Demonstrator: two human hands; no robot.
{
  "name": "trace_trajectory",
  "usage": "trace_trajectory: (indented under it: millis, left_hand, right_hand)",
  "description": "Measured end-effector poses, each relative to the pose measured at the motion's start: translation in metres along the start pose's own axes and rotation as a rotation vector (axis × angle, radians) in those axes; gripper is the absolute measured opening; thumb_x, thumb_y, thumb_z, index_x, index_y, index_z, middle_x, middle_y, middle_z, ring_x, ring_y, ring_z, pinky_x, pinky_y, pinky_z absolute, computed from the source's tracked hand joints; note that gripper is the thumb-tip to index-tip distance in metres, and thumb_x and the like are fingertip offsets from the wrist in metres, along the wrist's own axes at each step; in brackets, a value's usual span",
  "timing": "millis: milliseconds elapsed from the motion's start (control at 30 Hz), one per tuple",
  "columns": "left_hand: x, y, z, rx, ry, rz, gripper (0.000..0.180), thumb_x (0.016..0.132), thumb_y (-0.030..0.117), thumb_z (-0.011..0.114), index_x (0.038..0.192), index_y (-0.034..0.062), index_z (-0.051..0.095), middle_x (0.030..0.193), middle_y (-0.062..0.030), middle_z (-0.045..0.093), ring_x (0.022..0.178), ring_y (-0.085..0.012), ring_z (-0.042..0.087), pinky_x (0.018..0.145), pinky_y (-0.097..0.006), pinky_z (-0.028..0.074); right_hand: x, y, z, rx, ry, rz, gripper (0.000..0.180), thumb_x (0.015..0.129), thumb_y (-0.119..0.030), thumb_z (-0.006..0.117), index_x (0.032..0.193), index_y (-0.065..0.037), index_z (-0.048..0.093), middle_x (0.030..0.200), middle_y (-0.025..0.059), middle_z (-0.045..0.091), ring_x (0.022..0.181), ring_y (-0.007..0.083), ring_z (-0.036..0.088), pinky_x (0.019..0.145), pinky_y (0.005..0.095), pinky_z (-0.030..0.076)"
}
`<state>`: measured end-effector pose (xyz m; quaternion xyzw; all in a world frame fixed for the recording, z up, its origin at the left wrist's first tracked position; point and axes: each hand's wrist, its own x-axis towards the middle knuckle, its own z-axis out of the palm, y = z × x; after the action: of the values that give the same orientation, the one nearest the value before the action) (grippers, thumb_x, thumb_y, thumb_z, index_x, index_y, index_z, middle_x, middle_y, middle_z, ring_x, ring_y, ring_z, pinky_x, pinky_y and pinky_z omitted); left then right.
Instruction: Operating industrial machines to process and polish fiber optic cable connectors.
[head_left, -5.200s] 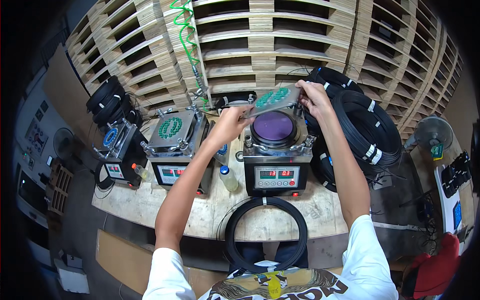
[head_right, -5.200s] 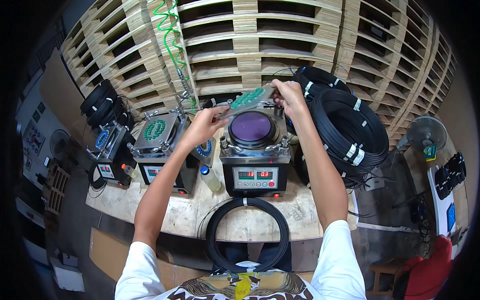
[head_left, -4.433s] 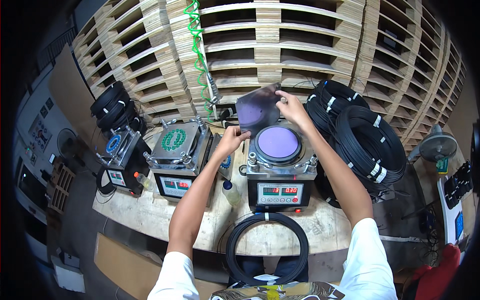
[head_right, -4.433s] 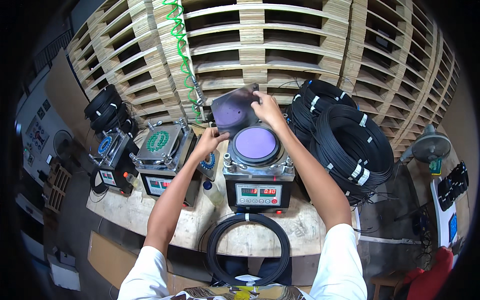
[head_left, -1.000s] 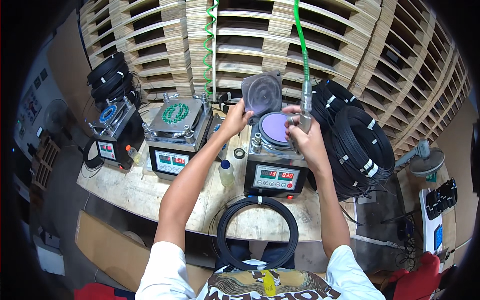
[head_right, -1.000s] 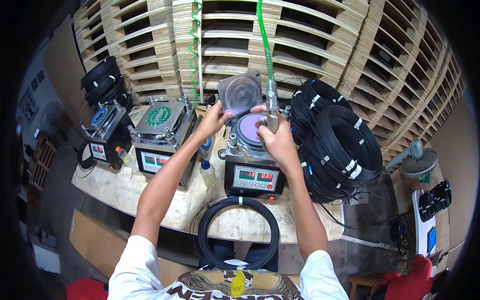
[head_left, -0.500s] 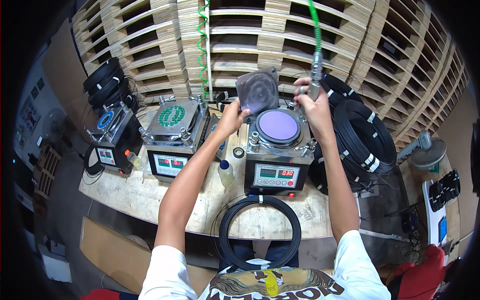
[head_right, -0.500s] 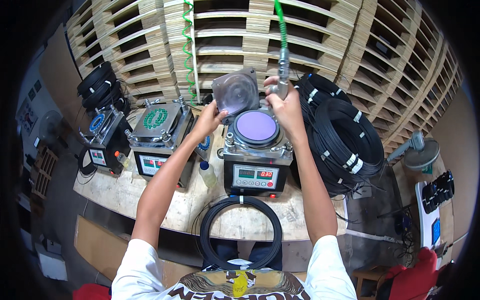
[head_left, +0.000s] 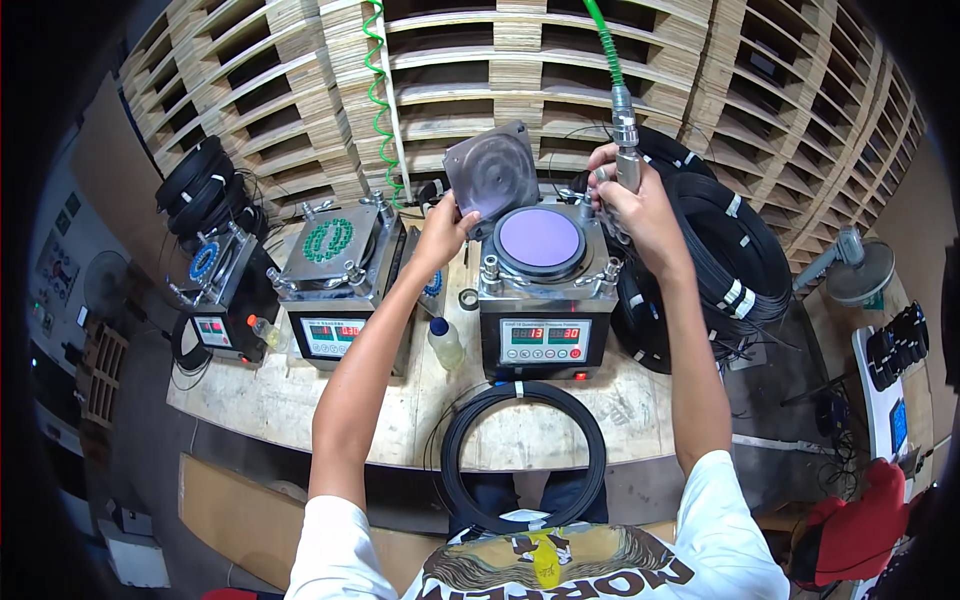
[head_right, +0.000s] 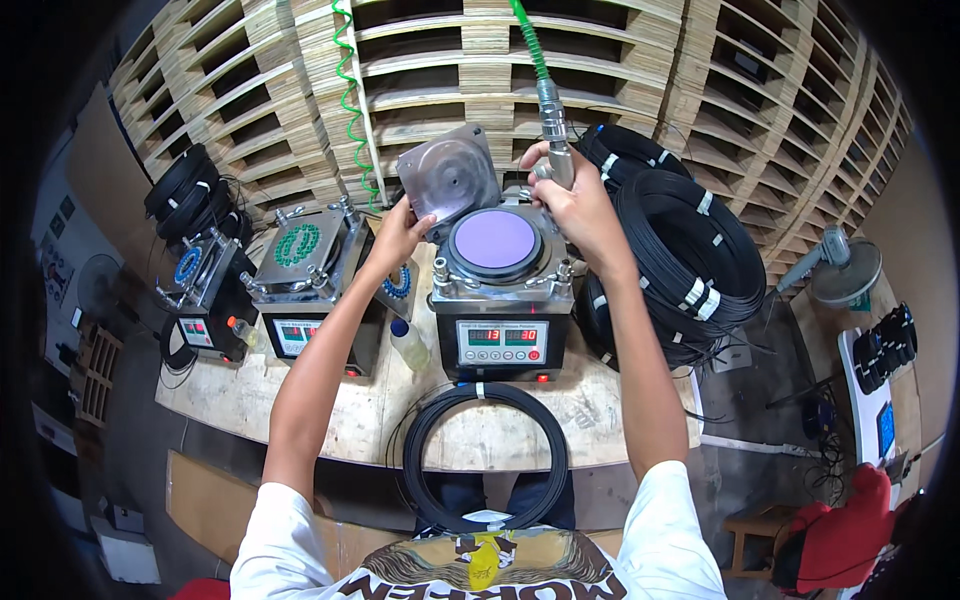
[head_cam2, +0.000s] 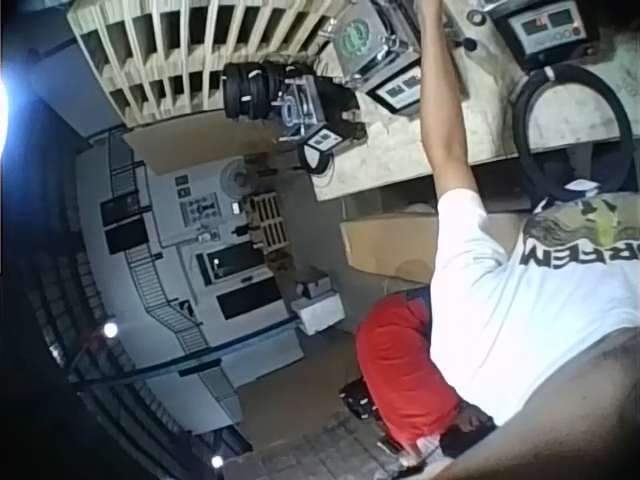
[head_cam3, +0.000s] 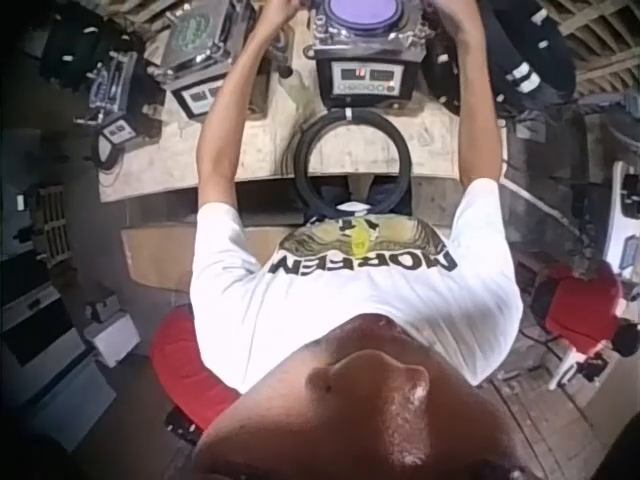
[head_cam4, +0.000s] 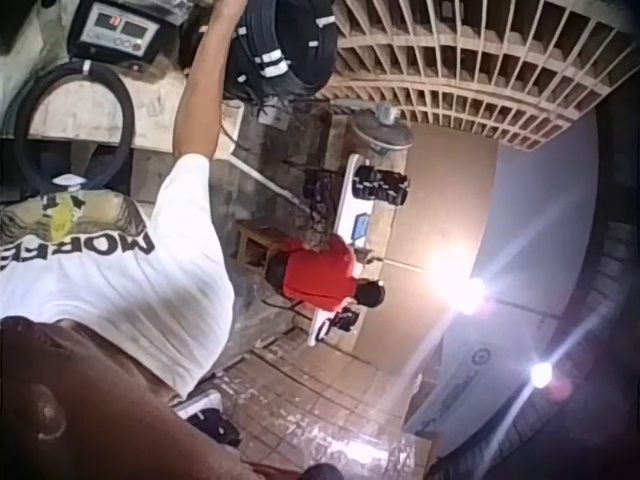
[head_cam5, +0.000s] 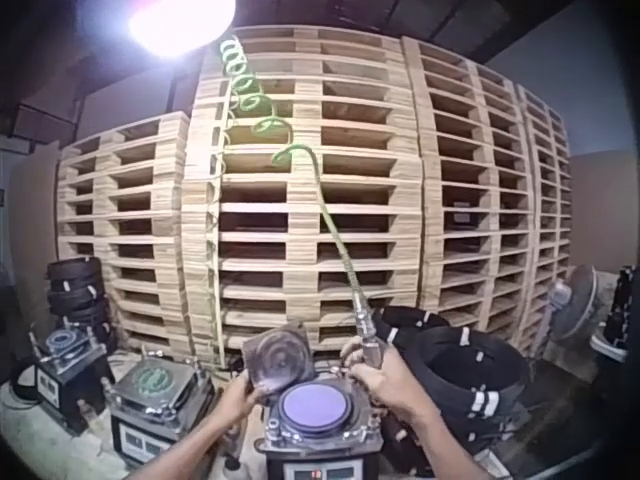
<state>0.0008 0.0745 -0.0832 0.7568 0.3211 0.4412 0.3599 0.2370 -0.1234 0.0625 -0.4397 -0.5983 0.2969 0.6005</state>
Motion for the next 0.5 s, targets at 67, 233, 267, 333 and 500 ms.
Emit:
trace_trajectory:
  millis: [67, 233, 267, 333, 500]
  left_hand:
    - [-0.010, 0.003, -0.003, 0.029, 0.069, 0.026, 0.032, 0.091, 0.006, 0.070, 0.115, -0.0020, 0.051, 0.089, -0.0151, 0.070, 0.077, -0.0175, 0.066, 0.071, -0.033, 0.052]
    - [-0.008, 0.018, -0.010, 0.103, 0.042, -0.018, 0.036, 0.093, 0.010, 0.069, 0.118, -0.0014, 0.046, 0.099, -0.0193, 0.070, 0.090, -0.0223, 0.070, 0.074, -0.036, 0.054]
    - [-0.011, 0.020, -0.006, 0.102, 0.035, -0.017, 0.036, 0.093, 0.010, 0.069, 0.118, -0.0014, 0.046, 0.099, -0.0193, 0.070, 0.090, -0.0223, 0.070, 0.074, -0.036, 0.054]
    - [-0.016, 0.040, -0.004, 0.106, 0.241, 0.044, 0.039, 0.092, 0.012, 0.069, 0.121, -0.0032, 0.046, 0.105, -0.0196, 0.065, 0.091, -0.0251, 0.068, 0.075, -0.035, 0.053]
    - [-0.023, 0.115, 0.014, 0.316, 0.035, 0.462, 0.034, 0.085, 0.014, 0.075, 0.112, 0.0013, 0.059, 0.112, -0.0166, 0.057, 0.103, -0.0329, 0.057, 0.091, -0.041, 0.048]
  right_hand:
    - [-0.015, -0.011, -0.003, 0.037, -0.032, 0.080, 0.022, 0.084, -0.001, 0.052, 0.105, -0.004, 0.058, 0.088, 0.0018, 0.058, 0.079, 0.0097, 0.057, 0.073, 0.0254, 0.049]
    - [-0.027, 0.001, -0.023, -0.056, 0.011, 0.108, 0.019, 0.085, -0.002, 0.053, 0.102, -0.004, 0.060, 0.087, 0.0020, 0.058, 0.076, 0.0091, 0.056, 0.069, 0.0243, 0.048]
    - [-0.026, 0.009, -0.035, -0.114, -0.008, 0.125, 0.021, 0.085, -0.001, 0.053, 0.104, -0.004, 0.061, 0.088, 0.0019, 0.058, 0.078, 0.0088, 0.055, 0.073, 0.0248, 0.048]
    - [-0.035, 0.000, -0.027, -0.092, 0.040, 0.130, 0.022, 0.085, -0.001, 0.053, 0.105, -0.005, 0.061, 0.088, 0.0014, 0.057, 0.079, 0.0086, 0.055, 0.074, 0.0250, 0.048]
    - [-0.052, -0.005, -0.028, -0.056, 0.046, 0.156, 0.022, 0.088, -0.005, 0.055, 0.109, -0.004, 0.061, 0.087, -0.0001, 0.056, 0.079, 0.0081, 0.054, 0.077, 0.0248, 0.047]
